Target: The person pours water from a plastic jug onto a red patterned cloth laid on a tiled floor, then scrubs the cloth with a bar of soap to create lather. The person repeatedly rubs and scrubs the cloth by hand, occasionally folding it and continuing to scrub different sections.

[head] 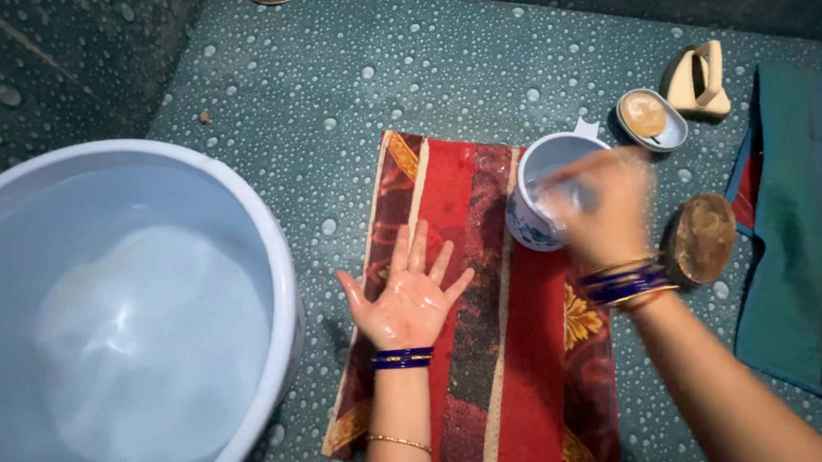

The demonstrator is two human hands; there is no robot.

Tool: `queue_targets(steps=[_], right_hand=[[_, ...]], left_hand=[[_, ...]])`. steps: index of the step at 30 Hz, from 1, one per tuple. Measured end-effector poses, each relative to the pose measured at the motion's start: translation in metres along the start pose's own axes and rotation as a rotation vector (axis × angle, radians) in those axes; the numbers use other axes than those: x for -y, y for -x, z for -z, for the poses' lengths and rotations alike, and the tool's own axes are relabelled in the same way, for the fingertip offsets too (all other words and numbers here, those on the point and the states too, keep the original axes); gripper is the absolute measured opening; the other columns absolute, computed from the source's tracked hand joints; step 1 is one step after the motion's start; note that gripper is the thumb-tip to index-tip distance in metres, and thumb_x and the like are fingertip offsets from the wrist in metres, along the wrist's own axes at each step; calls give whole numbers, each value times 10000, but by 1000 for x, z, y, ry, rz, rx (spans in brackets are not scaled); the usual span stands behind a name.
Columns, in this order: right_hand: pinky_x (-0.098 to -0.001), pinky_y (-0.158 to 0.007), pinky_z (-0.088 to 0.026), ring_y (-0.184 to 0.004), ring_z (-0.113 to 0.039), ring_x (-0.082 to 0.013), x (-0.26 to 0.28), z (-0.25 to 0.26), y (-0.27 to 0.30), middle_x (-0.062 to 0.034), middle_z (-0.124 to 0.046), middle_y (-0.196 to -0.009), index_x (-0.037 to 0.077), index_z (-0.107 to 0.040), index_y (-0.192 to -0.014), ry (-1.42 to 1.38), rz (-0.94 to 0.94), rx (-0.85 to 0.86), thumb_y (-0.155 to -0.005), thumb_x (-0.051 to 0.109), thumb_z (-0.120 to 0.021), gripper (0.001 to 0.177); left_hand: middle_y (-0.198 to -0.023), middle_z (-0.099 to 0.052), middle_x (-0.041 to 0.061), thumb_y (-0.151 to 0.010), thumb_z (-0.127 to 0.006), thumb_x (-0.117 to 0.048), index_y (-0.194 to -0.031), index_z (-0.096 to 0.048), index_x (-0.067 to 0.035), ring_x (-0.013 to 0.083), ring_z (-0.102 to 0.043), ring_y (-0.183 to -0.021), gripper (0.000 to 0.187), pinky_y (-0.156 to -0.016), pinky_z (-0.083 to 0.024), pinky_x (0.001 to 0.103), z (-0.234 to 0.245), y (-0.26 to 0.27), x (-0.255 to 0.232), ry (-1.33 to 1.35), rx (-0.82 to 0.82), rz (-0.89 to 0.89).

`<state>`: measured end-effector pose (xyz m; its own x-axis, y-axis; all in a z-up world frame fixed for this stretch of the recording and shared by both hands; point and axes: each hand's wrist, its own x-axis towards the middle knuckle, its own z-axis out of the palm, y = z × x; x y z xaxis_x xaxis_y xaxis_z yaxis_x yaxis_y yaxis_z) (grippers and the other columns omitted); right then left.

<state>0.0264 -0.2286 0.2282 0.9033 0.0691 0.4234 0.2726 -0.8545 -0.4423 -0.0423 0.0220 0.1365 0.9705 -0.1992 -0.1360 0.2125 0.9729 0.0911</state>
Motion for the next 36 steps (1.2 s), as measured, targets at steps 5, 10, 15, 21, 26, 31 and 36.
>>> queue_targets(steps=[5,10,15,21,26,31,36], right_hand=[[-395,-837,-535,-918,-643,-258,66,-56,-5,-98,-654,-906,187,-835,-938,-272,71,533,-721,329,-848,260],[-427,-780,-530,-866,-649,-296,79,-86,-7,-94,-680,-873,167,-855,-830,-179,184,578,-658,354,-877,255],[-411,-701,-567,-753,-705,-278,72,-121,-21,-107,-713,-814,110,-804,-823,-257,188,643,-728,335,-817,245],[-390,-685,-568,-775,-727,-244,61,-170,-70,-129,-741,-827,63,-788,-816,-319,326,694,-795,294,-783,232],[-376,-692,-574,-718,-737,-208,78,-211,-132,-117,-776,-813,84,-811,-913,-265,142,759,-846,321,-758,252],[-358,-774,-589,-804,-768,-203,103,-262,-186,-98,-798,-880,105,-817,-964,-309,56,601,-855,365,-784,284],[-408,-852,-559,-929,-753,-254,108,-324,-200,-76,-791,-994,240,-820,-1030,-255,-52,493,-885,377,-701,232]], left_hand=[[-1759,-187,61,-834,-347,-958,-1694,-114,-138,391,-358,-1460,1212,-1186,-260,708,-7,3,-9,125,337,50],[-1759,-182,120,-824,-374,-949,-1697,-108,-109,406,-386,-1447,1240,-1169,-340,582,-17,-1,-24,202,247,37],[-1744,-176,174,-859,-371,-958,-1697,-101,-65,383,-379,-1435,1255,-1151,-356,610,-15,-11,-34,383,194,-6],[-1718,-264,97,-821,-334,-966,-1685,-175,-91,358,-340,-1477,1240,-1149,-302,703,24,-23,-49,76,300,-49],[-1618,-379,167,-780,-338,-889,-1594,-298,-58,362,-395,-1444,1164,-1133,-325,667,80,-44,-55,-74,-235,-182],[-1562,-445,271,-935,-358,-731,-1524,-372,1,395,-428,-1457,940,-1173,-356,601,133,-51,-49,-78,-376,-206],[-1554,-468,242,-989,-310,-660,-1509,-407,-19,368,-435,-1457,831,-1162,-388,552,145,-51,-42,-188,-369,-237]])
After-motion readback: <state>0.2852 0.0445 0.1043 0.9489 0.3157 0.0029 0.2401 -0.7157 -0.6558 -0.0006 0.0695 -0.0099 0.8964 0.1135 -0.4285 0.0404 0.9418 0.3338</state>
